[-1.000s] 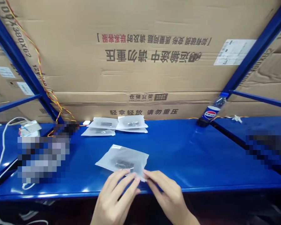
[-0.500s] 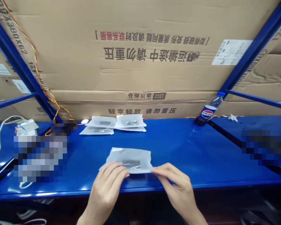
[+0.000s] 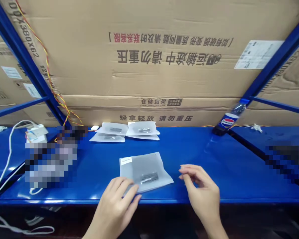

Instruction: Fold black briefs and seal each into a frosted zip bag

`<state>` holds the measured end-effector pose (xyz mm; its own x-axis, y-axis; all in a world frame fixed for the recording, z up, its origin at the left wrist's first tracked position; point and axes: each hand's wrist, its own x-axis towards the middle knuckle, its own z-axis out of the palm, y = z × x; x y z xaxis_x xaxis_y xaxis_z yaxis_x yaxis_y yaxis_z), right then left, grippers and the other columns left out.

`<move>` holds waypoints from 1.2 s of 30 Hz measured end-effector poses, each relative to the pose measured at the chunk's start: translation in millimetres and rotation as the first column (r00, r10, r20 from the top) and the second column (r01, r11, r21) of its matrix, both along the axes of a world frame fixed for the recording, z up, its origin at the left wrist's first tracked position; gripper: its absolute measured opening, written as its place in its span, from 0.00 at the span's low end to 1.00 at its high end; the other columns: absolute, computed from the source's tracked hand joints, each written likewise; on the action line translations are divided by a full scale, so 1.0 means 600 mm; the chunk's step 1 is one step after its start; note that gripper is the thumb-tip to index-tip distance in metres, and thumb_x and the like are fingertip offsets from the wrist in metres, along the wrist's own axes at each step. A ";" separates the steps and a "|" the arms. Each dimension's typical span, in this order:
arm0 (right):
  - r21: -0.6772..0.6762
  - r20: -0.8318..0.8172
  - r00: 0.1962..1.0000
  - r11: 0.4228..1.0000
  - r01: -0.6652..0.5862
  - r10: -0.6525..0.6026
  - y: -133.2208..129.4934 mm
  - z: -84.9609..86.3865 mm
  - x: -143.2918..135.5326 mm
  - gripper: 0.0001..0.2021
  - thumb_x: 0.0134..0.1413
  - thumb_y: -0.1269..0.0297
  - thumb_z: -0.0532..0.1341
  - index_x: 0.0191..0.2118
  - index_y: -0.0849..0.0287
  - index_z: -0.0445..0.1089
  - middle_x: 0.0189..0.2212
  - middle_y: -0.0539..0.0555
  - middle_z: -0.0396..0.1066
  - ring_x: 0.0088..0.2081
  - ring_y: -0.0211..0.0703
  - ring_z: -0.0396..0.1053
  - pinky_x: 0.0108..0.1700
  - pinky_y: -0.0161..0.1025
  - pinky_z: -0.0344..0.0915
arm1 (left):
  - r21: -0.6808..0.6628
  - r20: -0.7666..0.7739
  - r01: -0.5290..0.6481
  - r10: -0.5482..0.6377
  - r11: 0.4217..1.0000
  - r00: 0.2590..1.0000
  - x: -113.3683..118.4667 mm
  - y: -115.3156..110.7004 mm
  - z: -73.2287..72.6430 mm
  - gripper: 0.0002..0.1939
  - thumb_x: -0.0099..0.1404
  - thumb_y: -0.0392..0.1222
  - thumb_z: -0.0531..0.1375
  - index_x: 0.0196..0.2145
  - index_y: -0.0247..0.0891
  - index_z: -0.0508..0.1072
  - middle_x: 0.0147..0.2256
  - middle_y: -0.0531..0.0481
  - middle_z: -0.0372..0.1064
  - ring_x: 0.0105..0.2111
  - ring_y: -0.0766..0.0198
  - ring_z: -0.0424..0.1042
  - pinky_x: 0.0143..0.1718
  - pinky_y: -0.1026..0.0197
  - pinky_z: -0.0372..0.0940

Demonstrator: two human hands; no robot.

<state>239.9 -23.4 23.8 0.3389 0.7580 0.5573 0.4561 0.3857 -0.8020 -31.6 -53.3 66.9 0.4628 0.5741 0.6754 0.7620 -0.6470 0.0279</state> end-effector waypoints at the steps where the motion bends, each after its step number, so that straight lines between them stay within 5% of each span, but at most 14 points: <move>1: -0.016 0.011 0.999 0.999 -0.040 0.040 -0.005 -0.002 -0.002 0.10 0.65 0.60 0.65 0.33 0.54 0.80 0.40 0.59 0.80 0.35 0.47 0.79 0.31 0.39 0.78 | -0.028 -0.034 0.031 -0.032 0.999 0.999 0.005 0.008 -0.001 0.09 0.77 0.35 0.55 0.42 0.39 0.76 0.37 0.45 0.78 0.36 0.56 0.76 0.36 0.56 0.71; 7: -0.120 0.004 0.977 0.970 -0.212 0.214 -0.045 -0.001 -0.017 0.14 0.67 0.58 0.63 0.30 0.54 0.80 0.37 0.59 0.79 0.31 0.46 0.76 0.28 0.38 0.73 | -0.176 -0.115 0.059 -0.081 0.983 0.990 0.012 0.049 -0.003 0.14 0.75 0.30 0.54 0.32 0.41 0.73 0.29 0.51 0.73 0.28 0.60 0.74 0.29 0.60 0.66; 12: -0.300 -0.137 0.974 0.930 -0.214 0.180 -0.067 0.003 -0.048 0.17 0.63 0.48 0.66 0.37 0.57 0.82 0.20 0.50 0.67 0.20 0.41 0.63 0.20 0.36 0.60 | -0.164 0.065 0.047 -0.037 0.985 0.997 0.049 0.033 0.004 0.14 0.75 0.32 0.53 0.32 0.41 0.71 0.25 0.53 0.70 0.24 0.63 0.72 0.25 0.61 0.62; 16: -0.438 -0.142 0.965 0.860 -0.263 0.223 -0.033 0.005 -0.070 0.22 0.62 0.44 0.64 0.33 0.60 0.80 0.16 0.44 0.54 0.19 0.38 0.54 0.22 0.36 0.54 | -0.066 0.209 -0.007 0.021 0.998 0.978 0.105 0.007 0.000 0.15 0.73 0.32 0.54 0.28 0.41 0.68 0.23 0.54 0.68 0.22 0.63 0.68 0.24 0.60 0.59; 19: -0.471 -0.001 0.978 0.863 -0.183 0.207 0.006 0.017 -0.076 0.18 0.60 0.47 0.65 0.28 0.57 0.76 0.15 0.44 0.57 0.19 0.38 0.56 0.23 0.36 0.53 | -0.038 0.262 -0.024 0.033 0.999 0.965 0.135 -0.001 -0.007 0.15 0.73 0.33 0.55 0.27 0.42 0.68 0.22 0.54 0.68 0.22 0.63 0.67 0.24 0.59 0.60; 22: -0.550 0.149 0.960 0.827 -0.119 0.237 0.034 0.039 -0.081 0.14 0.59 0.50 0.66 0.29 0.53 0.73 0.21 0.49 0.71 0.23 0.43 0.67 0.25 0.36 0.58 | -0.010 0.304 -0.028 0.030 1.000 0.952 0.147 -0.003 -0.011 0.13 0.74 0.34 0.56 0.30 0.41 0.72 0.23 0.53 0.69 0.23 0.62 0.67 0.25 0.60 0.60; 27: -0.629 0.284 0.903 0.773 -0.077 0.321 0.054 0.071 -0.100 0.07 0.58 0.57 0.67 0.38 0.53 0.74 0.32 0.56 0.80 0.34 0.52 0.78 0.32 0.38 0.63 | -0.130 0.439 0.036 0.025 0.991 0.898 0.112 0.001 -0.013 0.11 0.76 0.37 0.57 0.36 0.42 0.78 0.29 0.51 0.77 0.28 0.61 0.72 0.32 0.59 0.67; 32: -0.601 0.244 0.857 0.764 -0.235 0.455 0.071 0.067 -0.108 0.05 0.52 0.62 0.68 0.30 0.53 0.73 0.30 0.52 0.78 0.31 0.48 0.74 0.31 0.37 0.60 | -0.182 0.401 -0.387 0.427 0.904 0.810 0.014 0.056 -0.032 0.13 0.75 0.49 0.58 0.43 0.42 0.81 0.37 0.46 0.80 0.34 0.54 0.75 0.35 0.55 0.68; 36: -0.436 -0.041 0.846 0.753 -0.493 0.531 0.074 0.054 -0.113 0.07 0.52 0.58 0.68 0.34 0.55 0.75 0.36 0.53 0.78 0.36 0.48 0.75 0.38 0.40 0.68 | -0.471 0.308 -0.385 0.557 0.794 0.771 -0.013 0.091 -0.041 0.23 0.73 0.59 0.54 0.47 0.41 0.80 0.28 0.49 0.77 0.30 0.52 0.75 0.32 0.55 0.67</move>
